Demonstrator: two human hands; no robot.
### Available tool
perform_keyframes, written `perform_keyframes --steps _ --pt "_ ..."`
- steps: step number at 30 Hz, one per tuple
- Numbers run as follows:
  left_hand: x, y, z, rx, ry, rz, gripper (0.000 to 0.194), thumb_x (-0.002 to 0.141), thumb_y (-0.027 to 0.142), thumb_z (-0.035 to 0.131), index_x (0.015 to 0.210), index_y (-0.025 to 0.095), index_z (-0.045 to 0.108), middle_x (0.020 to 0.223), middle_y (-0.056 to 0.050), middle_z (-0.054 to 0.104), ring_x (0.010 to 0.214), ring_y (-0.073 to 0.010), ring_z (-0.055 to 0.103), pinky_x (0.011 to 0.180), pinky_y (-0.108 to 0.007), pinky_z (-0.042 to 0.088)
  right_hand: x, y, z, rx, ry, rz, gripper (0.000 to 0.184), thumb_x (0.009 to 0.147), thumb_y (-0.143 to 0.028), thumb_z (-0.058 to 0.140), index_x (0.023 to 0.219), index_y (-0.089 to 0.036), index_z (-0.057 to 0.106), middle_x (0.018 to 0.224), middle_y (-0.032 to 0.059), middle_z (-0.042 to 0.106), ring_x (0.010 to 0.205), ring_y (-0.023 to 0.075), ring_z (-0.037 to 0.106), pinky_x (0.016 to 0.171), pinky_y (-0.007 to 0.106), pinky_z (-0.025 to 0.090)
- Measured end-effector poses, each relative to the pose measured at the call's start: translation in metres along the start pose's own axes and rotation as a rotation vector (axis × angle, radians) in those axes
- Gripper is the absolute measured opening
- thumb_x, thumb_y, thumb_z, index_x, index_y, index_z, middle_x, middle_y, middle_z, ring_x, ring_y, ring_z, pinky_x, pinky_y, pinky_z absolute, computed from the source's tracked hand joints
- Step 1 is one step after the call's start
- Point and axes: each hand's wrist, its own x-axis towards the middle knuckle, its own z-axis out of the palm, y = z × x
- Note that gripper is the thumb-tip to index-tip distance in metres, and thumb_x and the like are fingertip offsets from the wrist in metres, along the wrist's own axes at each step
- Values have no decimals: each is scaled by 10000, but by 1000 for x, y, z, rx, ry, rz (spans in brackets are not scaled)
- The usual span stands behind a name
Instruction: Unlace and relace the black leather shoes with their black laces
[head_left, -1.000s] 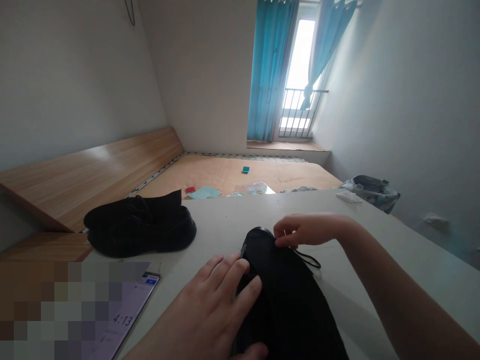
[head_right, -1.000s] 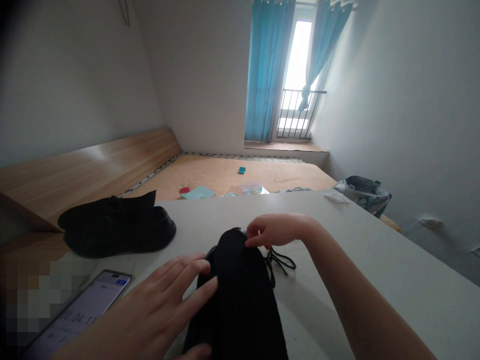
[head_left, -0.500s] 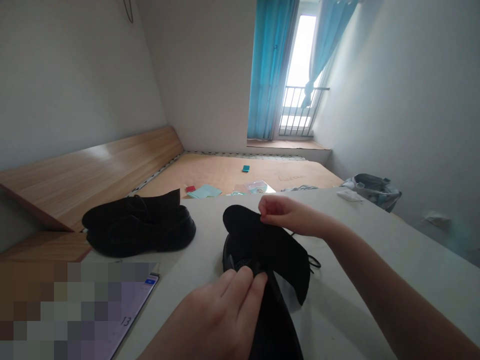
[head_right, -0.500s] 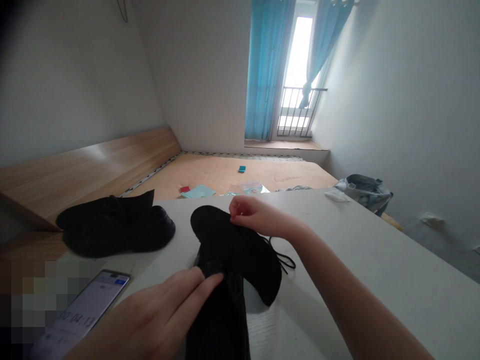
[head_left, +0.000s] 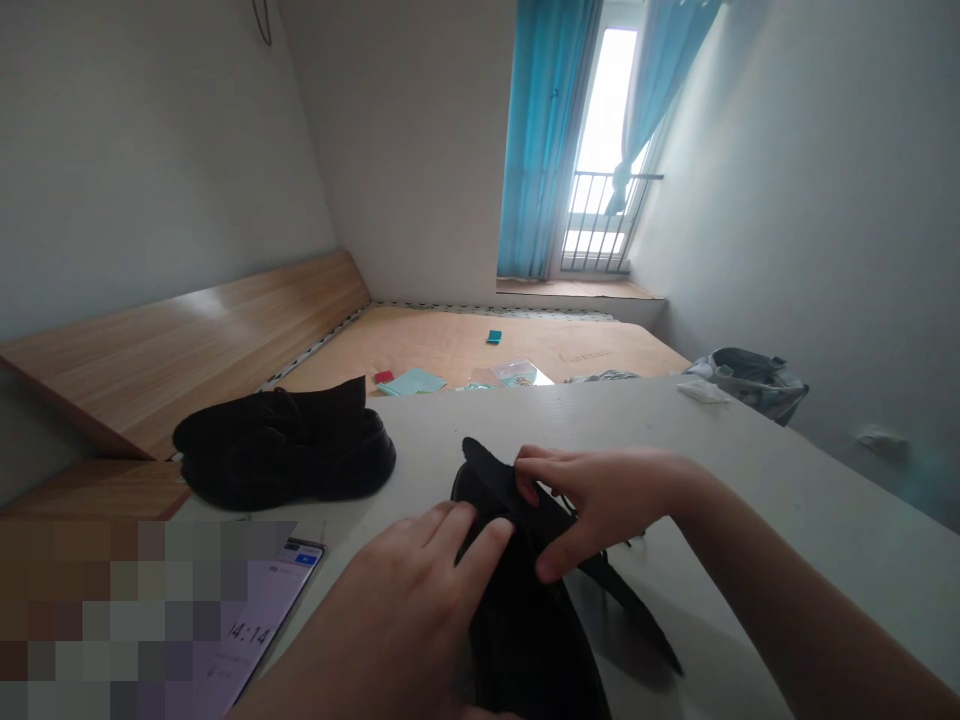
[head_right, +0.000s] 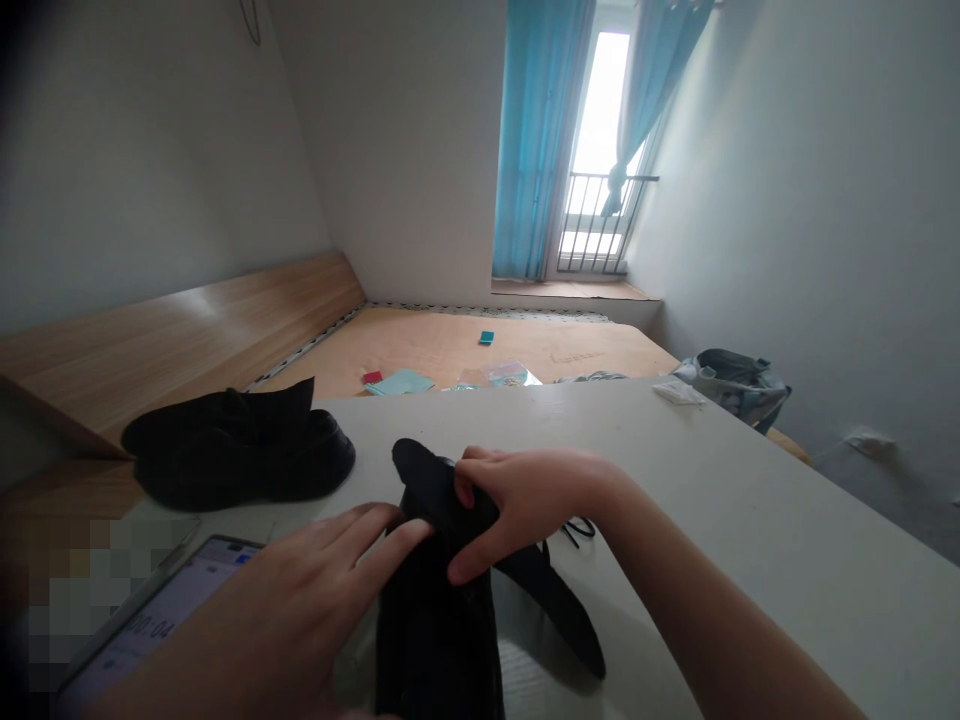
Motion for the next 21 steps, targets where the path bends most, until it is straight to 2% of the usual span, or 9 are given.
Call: perform_keyframes --steps 3,6,9,11,15,17,19,21 --pt "2 0 -4 -42 -24 -15 997 578 652 775 1367 105 503 1355 -248 536 1205 -396 542 967 -516 483 -5 -5 2 -10 60 21 442 711 -574 683 936 -220 542 1048 25 554 790 170 542 671 290 416" --pt "3 -4 -6 -94 -27 5 1028 554 621 806 1386 118 474 1355 -223 540 1214 -371 534 982 -505 479 -9 0 -1 8 162 1 268 799 -452 634 931 -228 569 1008 17 577 811 166 540 693 286 415" --pt "3 -11 -6 -134 -22 29 1067 515 598 836 1407 163 446 1350 -198 547 1197 -364 547 975 -517 484 -12 7 -7 81 298 2 281 836 -478 600 867 -203 554 906 24 570 804 170 522 714 301 435" --pt "2 -15 -4 -135 -28 26 1097 508 591 845 1428 176 416 1386 -214 513 1223 -385 529 978 -550 471 -15 8 -11 230 347 -23 318 830 -501 613 827 -190 547 830 14 554 732 152 507 660 291 445" --pt "2 -12 3 -114 -32 0 1122 532 615 829 1443 129 388 1412 -264 469 1256 -407 501 985 -561 457 -20 -3 -12 794 302 -172 262 826 -445 654 905 -198 621 809 -3 595 661 111 539 577 229 448" --pt "3 -6 6 -101 -27 -14 1135 552 663 792 1438 82 385 1409 -294 454 1259 -418 495 985 -559 456 -23 -12 -10 981 275 -199 249 834 -443 647 910 -206 645 793 -10 600 642 98 545 558 204 440" --pt "3 0 9 -92 -30 -41 1136 575 708 748 1427 46 393 1404 -312 445 1266 -425 485 986 -551 458 -26 -19 -9 970 221 -183 267 836 -456 641 892 -195 652 751 -13 582 614 92 528 542 198 430" --pt "4 4 10 -89 -39 -87 1053 650 717 690 1413 46 414 1396 -305 460 1258 -418 497 974 -544 472 -34 -22 -10 746 163 -158 291 850 -458 623 902 -173 649 713 -14 556 599 94 506 543 206 429"
